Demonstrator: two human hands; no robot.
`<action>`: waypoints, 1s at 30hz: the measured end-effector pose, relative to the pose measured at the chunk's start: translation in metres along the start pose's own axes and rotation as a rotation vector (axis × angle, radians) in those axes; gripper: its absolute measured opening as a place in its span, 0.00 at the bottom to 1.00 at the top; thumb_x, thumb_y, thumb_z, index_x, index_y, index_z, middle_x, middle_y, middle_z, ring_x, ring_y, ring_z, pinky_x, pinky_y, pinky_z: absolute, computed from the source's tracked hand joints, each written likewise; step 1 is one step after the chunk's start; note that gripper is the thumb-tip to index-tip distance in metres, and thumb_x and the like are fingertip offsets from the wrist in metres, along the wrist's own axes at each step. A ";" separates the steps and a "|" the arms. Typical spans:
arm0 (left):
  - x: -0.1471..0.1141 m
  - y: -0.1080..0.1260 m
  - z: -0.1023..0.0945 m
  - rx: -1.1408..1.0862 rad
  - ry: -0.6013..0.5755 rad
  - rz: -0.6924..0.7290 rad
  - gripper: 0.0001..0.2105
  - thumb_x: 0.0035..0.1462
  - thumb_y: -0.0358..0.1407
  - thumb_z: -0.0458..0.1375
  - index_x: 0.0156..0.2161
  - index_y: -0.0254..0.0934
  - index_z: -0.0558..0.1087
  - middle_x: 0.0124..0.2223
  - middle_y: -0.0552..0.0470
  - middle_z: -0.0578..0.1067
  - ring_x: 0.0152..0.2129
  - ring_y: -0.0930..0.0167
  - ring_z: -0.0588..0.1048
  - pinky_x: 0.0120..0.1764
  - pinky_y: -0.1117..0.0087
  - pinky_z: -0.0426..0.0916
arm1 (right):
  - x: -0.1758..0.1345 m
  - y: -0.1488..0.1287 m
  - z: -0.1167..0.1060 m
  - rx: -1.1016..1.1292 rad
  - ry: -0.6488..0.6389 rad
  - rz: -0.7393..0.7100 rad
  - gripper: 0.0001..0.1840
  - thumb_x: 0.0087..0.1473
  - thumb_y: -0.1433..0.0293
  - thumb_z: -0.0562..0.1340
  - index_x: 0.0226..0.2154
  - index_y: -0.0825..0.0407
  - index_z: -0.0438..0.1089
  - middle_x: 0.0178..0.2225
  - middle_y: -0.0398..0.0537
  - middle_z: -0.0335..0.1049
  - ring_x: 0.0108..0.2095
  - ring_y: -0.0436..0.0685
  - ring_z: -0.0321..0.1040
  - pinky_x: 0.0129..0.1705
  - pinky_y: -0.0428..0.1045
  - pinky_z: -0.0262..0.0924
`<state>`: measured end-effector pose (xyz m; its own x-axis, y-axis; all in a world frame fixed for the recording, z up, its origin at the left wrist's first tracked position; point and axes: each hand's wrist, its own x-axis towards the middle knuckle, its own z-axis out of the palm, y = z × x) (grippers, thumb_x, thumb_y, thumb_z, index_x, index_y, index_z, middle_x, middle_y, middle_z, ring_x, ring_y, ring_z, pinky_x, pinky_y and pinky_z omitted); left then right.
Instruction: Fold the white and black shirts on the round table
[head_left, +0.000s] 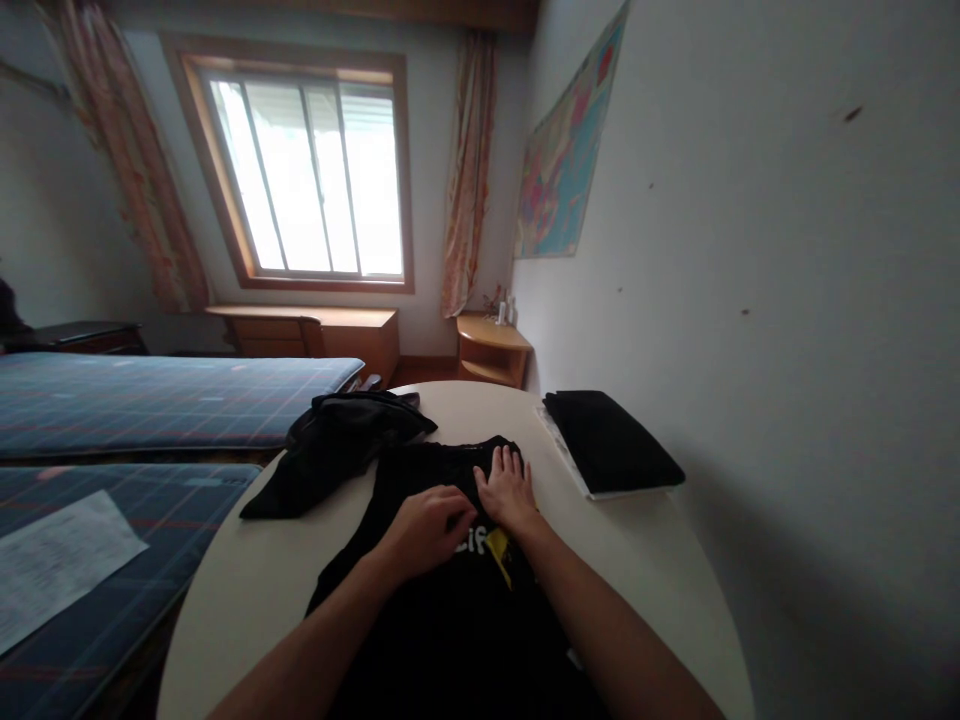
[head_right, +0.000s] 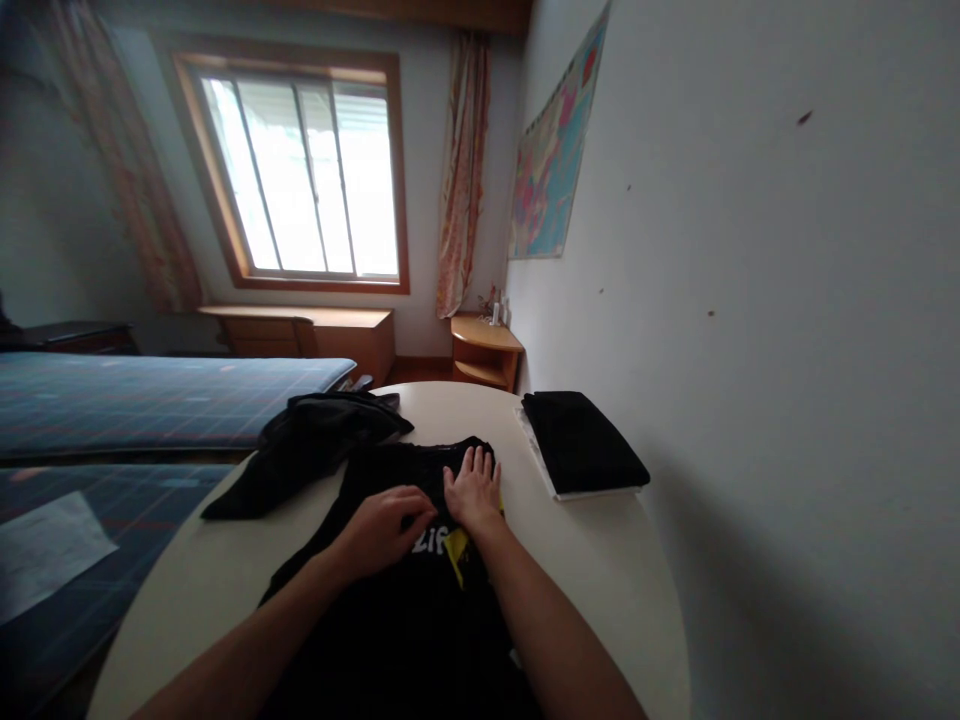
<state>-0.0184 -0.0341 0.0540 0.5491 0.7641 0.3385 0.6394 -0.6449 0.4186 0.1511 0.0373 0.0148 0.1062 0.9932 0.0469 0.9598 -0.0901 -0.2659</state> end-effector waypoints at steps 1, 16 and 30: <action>-0.001 -0.008 -0.005 0.066 0.074 -0.121 0.12 0.64 0.36 0.50 0.42 0.39 0.77 0.44 0.49 0.78 0.41 0.66 0.75 0.47 0.68 0.67 | -0.001 0.001 0.002 0.001 0.011 -0.008 0.40 0.65 0.54 0.43 0.69 0.63 0.41 0.70 0.58 0.37 0.69 0.66 0.34 0.67 0.60 0.26; -0.011 -0.104 -0.013 0.159 0.172 -0.722 0.14 0.60 0.34 0.57 0.50 0.35 0.66 0.47 0.43 0.77 0.45 0.63 0.76 0.48 0.66 0.67 | -0.004 0.005 0.001 -0.009 -0.019 -0.048 0.39 0.62 0.47 0.44 0.68 0.50 0.48 0.71 0.53 0.35 0.69 0.68 0.31 0.66 0.63 0.21; 0.002 -0.087 -0.015 0.103 0.288 -0.538 0.27 0.52 0.22 0.54 0.59 0.35 0.67 0.61 0.43 0.66 0.54 0.65 0.72 0.58 0.67 0.65 | -0.005 0.007 0.003 -0.009 0.008 -0.062 0.38 0.63 0.48 0.45 0.68 0.50 0.49 0.71 0.55 0.36 0.69 0.68 0.32 0.66 0.65 0.23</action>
<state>-0.0809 0.0234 0.0314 -0.0229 0.9463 0.3225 0.8429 -0.1552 0.5152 0.1562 0.0323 0.0103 0.0487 0.9963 0.0703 0.9669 -0.0294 -0.2536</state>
